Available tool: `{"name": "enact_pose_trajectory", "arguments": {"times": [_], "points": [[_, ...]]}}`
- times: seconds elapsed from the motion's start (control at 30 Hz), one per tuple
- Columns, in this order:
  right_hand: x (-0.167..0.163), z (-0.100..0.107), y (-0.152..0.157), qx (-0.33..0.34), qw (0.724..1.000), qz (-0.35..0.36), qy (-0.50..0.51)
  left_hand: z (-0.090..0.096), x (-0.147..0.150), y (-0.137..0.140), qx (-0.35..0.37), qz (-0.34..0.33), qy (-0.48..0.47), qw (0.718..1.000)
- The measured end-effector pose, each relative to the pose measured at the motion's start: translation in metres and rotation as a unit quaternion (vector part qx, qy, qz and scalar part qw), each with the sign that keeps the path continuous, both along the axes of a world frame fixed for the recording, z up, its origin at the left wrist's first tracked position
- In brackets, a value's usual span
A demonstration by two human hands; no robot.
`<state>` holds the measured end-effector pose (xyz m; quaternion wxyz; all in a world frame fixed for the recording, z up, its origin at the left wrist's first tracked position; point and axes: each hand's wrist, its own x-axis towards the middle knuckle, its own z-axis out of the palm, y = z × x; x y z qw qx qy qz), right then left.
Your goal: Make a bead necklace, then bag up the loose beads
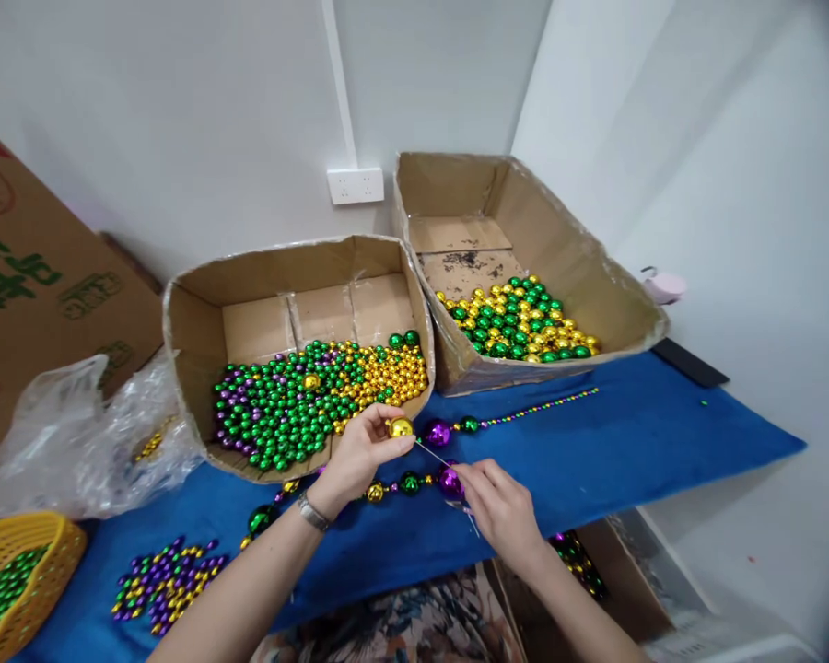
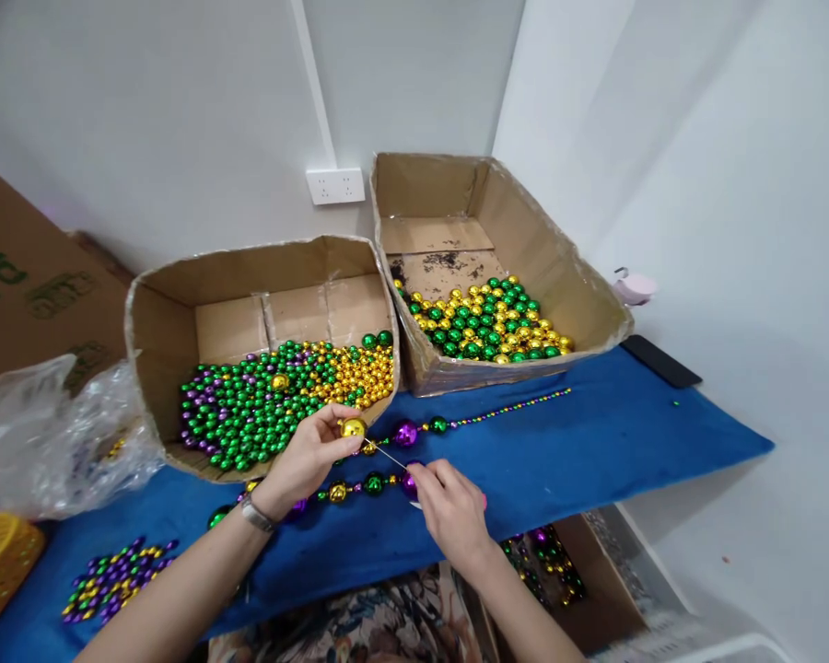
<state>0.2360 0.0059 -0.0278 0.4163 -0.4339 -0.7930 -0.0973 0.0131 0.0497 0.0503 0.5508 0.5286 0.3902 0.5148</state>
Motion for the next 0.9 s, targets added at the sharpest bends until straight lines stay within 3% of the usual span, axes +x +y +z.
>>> {"name": "enact_pose_trajectory", "arguments": {"times": [0.17, 0.3, 0.4, 0.43, 0.5, 0.53, 0.6, 0.7, 0.9], "points": [[-0.004, 0.005, -0.001, -0.026, 0.999, 0.032, 0.019, -0.003, 0.003, -0.003, -0.012, -0.008, -0.001, 1.0], [-0.004, 0.01, -0.001, -0.025, 0.998, 0.049, 0.038, -0.002, 0.005, -0.01, 0.026, -0.062, 0.052, 0.996], [0.003, 0.009, 0.001, -0.001, 0.998, 0.044, 0.052, 0.009, -0.017, -0.001, 0.113, 0.014, 0.121, 0.986], [0.006, 0.008, 0.002, 0.006, 0.998, 0.043, 0.055, 0.013, -0.032, 0.007, 0.149, 0.077, 0.159, 0.973], [0.012, 0.005, 0.003, 0.015, 0.997, 0.039, 0.058, 0.022, -0.069, 0.027, 0.21, 0.215, 0.269, 0.915], [0.014, 0.003, 0.004, 0.015, 0.997, 0.036, 0.059, 0.025, -0.089, 0.039, 0.224, 0.277, 0.332, 0.873], [0.016, 0.001, 0.004, 0.016, 0.997, 0.033, 0.062, 0.029, -0.127, 0.062, 0.198, 0.337, 0.53, 0.753], [0.013, 0.002, 0.004, 0.017, 0.997, 0.034, 0.063, 0.026, -0.163, 0.087, 0.16, 0.325, 0.599, 0.714], [0.007, 0.003, 0.003, 0.018, 0.998, 0.027, 0.062, 0.012, -0.168, 0.096, 0.139, 0.317, 0.604, 0.717]]}}
